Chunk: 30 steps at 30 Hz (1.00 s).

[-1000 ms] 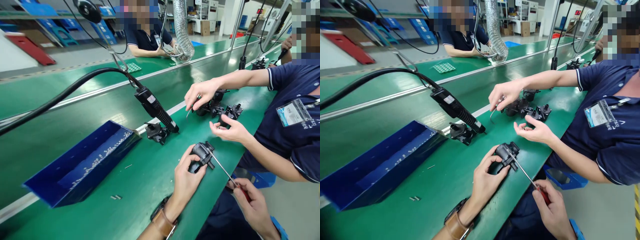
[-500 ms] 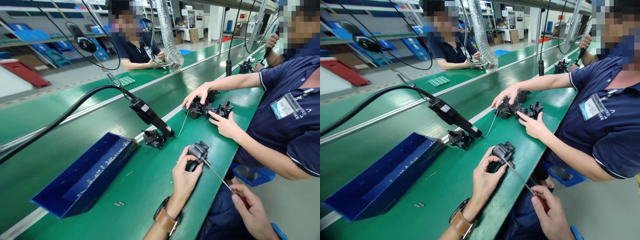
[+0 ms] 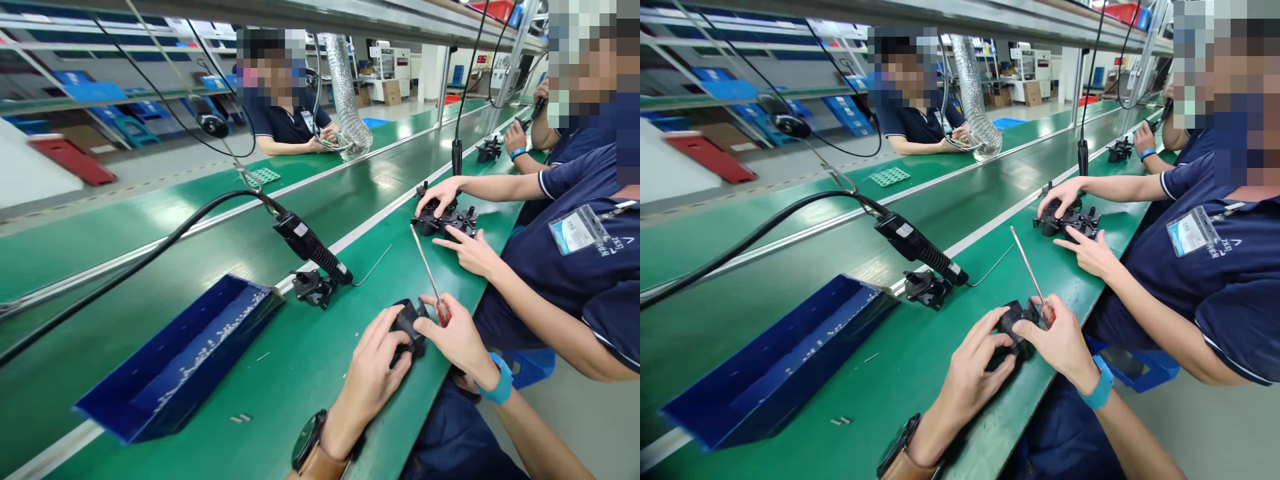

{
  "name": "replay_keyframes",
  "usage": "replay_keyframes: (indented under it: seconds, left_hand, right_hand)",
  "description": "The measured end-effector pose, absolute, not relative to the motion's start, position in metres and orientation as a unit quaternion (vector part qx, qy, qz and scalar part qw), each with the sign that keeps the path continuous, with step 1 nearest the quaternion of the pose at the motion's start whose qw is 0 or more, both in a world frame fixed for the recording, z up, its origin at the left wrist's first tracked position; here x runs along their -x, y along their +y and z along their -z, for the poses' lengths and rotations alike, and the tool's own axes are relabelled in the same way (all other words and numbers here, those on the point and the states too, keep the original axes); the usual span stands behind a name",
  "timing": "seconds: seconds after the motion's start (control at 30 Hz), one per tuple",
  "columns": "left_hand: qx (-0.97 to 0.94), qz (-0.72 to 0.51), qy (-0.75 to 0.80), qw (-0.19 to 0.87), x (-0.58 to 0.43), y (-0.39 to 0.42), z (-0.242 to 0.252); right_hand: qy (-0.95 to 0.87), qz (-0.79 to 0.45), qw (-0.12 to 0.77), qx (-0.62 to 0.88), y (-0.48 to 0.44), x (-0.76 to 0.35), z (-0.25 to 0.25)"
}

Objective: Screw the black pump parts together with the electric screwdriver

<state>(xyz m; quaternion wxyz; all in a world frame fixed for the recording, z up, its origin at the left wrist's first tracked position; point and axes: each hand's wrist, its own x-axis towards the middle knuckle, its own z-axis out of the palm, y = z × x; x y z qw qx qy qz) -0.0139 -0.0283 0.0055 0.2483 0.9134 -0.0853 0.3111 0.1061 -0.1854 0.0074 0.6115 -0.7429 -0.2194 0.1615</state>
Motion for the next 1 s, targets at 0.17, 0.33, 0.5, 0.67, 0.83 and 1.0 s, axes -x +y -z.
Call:
replay_keyframes:
  seconds: [0.17, 0.33, 0.5, 0.67, 0.83, 1.0]
  left_hand:
    - [-0.919, -0.304, -0.101, 0.232, 0.018, -0.028, -0.008]
    - [-0.869, -0.255, 0.037, 0.422, 0.02, -0.028, -0.023]
    - [-0.635, -0.043, 0.191, 0.748, 0.018, -0.031, -0.035]
    - [-0.476, 0.031, 0.224, 0.85, 0.013, -0.034, -0.033]
    - [-0.435, 0.046, 0.248, 0.864, 0.011, -0.03, -0.031]
    - [-0.387, 0.051, 0.289, 0.874, 0.01, -0.028, -0.032]
  right_hand:
    - [-0.248, -0.204, 0.638, 0.7, -0.174, -0.104, -0.009]
    - [-0.248, -0.2, 0.665, 0.676, -0.167, -0.104, -0.017]
    - [-0.271, -0.205, 0.662, 0.668, -0.163, -0.107, -0.022]
    - [-0.295, -0.217, 0.637, 0.678, -0.159, -0.109, -0.021]
    - [-0.321, -0.233, 0.602, 0.693, -0.155, -0.111, -0.023]
    - [-0.335, -0.254, 0.572, 0.705, -0.153, -0.116, -0.022]
